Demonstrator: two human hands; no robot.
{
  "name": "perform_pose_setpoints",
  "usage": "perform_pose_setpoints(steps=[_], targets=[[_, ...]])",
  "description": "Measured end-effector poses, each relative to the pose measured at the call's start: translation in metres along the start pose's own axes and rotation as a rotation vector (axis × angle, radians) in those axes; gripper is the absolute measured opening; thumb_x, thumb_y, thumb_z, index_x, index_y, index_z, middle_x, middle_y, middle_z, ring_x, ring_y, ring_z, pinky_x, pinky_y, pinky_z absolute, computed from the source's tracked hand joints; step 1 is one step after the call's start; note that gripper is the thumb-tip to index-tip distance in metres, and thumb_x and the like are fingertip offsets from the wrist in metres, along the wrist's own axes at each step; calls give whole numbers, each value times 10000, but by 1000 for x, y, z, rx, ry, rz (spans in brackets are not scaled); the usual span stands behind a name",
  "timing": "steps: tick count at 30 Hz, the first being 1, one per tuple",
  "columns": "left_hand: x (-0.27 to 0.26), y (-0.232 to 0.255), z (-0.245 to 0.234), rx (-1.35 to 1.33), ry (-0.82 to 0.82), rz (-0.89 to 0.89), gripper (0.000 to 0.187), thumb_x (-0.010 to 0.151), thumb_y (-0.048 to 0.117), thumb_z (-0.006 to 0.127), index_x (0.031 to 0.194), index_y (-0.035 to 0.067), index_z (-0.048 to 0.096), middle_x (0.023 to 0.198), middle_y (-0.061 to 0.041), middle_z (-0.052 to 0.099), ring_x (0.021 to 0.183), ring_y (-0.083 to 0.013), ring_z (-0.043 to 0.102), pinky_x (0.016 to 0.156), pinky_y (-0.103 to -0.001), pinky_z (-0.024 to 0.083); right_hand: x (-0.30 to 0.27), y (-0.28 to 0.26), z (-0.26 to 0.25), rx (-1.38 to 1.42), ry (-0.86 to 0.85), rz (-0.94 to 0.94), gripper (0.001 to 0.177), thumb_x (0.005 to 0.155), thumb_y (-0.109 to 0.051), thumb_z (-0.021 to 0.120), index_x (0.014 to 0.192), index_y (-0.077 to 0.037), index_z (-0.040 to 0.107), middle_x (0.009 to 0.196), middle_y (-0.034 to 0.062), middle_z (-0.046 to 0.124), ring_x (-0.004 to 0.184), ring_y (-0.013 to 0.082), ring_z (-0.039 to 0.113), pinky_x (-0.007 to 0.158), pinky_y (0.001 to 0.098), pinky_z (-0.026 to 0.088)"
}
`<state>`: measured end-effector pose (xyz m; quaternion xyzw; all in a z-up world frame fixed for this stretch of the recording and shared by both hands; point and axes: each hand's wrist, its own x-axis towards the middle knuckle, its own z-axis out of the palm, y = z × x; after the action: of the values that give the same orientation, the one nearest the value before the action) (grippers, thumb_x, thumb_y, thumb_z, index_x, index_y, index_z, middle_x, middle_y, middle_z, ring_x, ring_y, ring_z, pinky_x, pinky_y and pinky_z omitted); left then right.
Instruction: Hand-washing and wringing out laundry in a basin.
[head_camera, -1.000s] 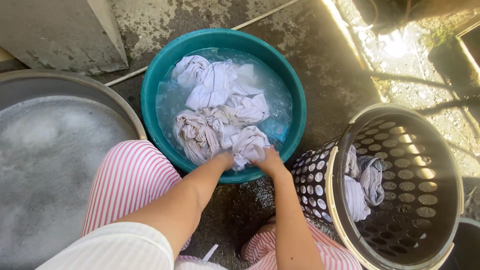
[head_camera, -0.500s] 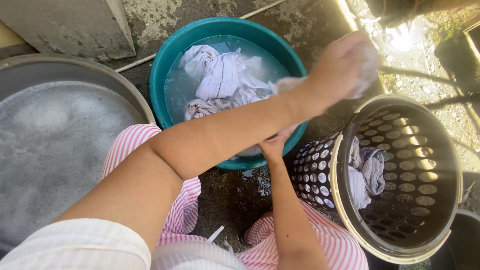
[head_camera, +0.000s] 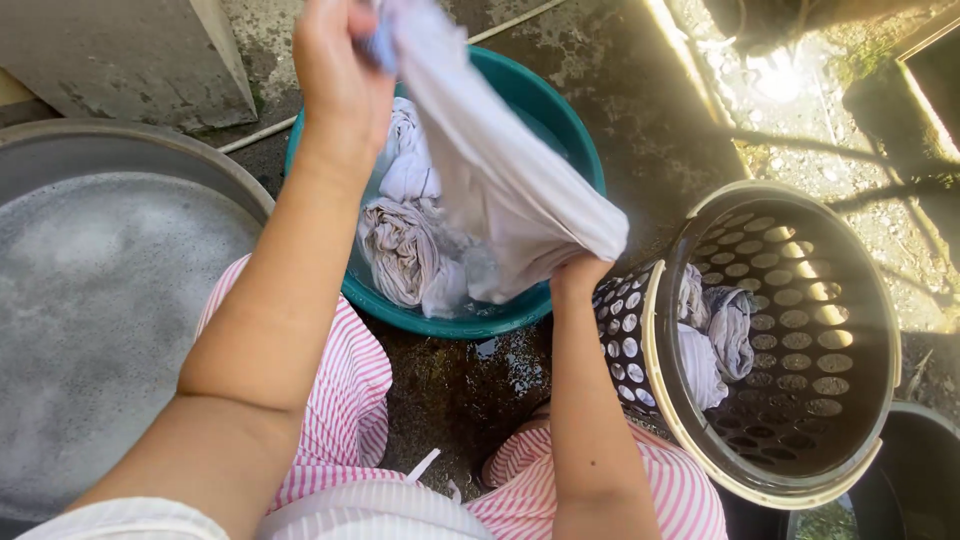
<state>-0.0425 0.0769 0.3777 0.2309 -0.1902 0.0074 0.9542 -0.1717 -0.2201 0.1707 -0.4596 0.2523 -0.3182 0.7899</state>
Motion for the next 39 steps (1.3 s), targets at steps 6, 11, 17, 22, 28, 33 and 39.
perform_pose_setpoints(steps=[6,11,17,22,28,33,39], targets=[[-62,-93,-138,1358,148,-814,927,820,380,659,1585,55,249,1282,-193,647,1073,-302,649,852,-428,541,-9,-30,26,381,-51,235,555,1012,-488,360,1285,-76,613,1343,109,658,1211,281,640,1057,458,520],[-167,-179,-128,1975,-794,-1230,1759,464,747,911,1588,165,-311,1636,-372,-184,1499,-596,-23,1200,-667,138,-42,-48,49,452,-123,340,587,1008,-529,369,1236,-62,644,1326,135,673,1206,325,644,1079,498,510],[-171,-220,-170,1124,-326,-534,1443,508,710,911,1527,35,144,1530,-249,419,1419,-376,440,1196,-458,313,-88,-95,83,537,-115,454,520,1021,-463,415,1224,-56,667,1327,156,682,1215,333,653,1102,534,512],[-111,-227,-179,396,-14,-567,595,982,524,529,1360,72,608,1377,-133,671,1308,-285,602,1165,-421,448,-94,-107,93,610,-198,494,541,1001,-475,439,1286,-51,617,1363,174,637,1248,347,615,1095,543,498],[-51,-170,-125,-169,369,-528,564,1024,498,335,1302,97,617,1292,-116,669,1201,-289,620,1036,-438,500,-43,-32,35,560,-355,583,555,1058,-333,532,1496,4,474,1559,219,483,1393,353,518,1209,512,438],[-35,-148,-101,369,-2,2,263,1192,235,356,1238,42,527,1223,-117,579,1239,-247,551,1121,-356,450,-62,-9,9,-11,-474,868,810,886,-235,613,1563,-137,180,1592,283,248,1434,564,358,1160,693,382],[-124,-131,-16,644,-227,-408,286,1073,243,497,1182,93,714,1165,-134,706,1093,-230,677,970,-317,518,-87,1,46,608,-488,1207,1356,654,-760,682,1599,44,136,1608,436,144,1432,681,214,1109,763,292]])
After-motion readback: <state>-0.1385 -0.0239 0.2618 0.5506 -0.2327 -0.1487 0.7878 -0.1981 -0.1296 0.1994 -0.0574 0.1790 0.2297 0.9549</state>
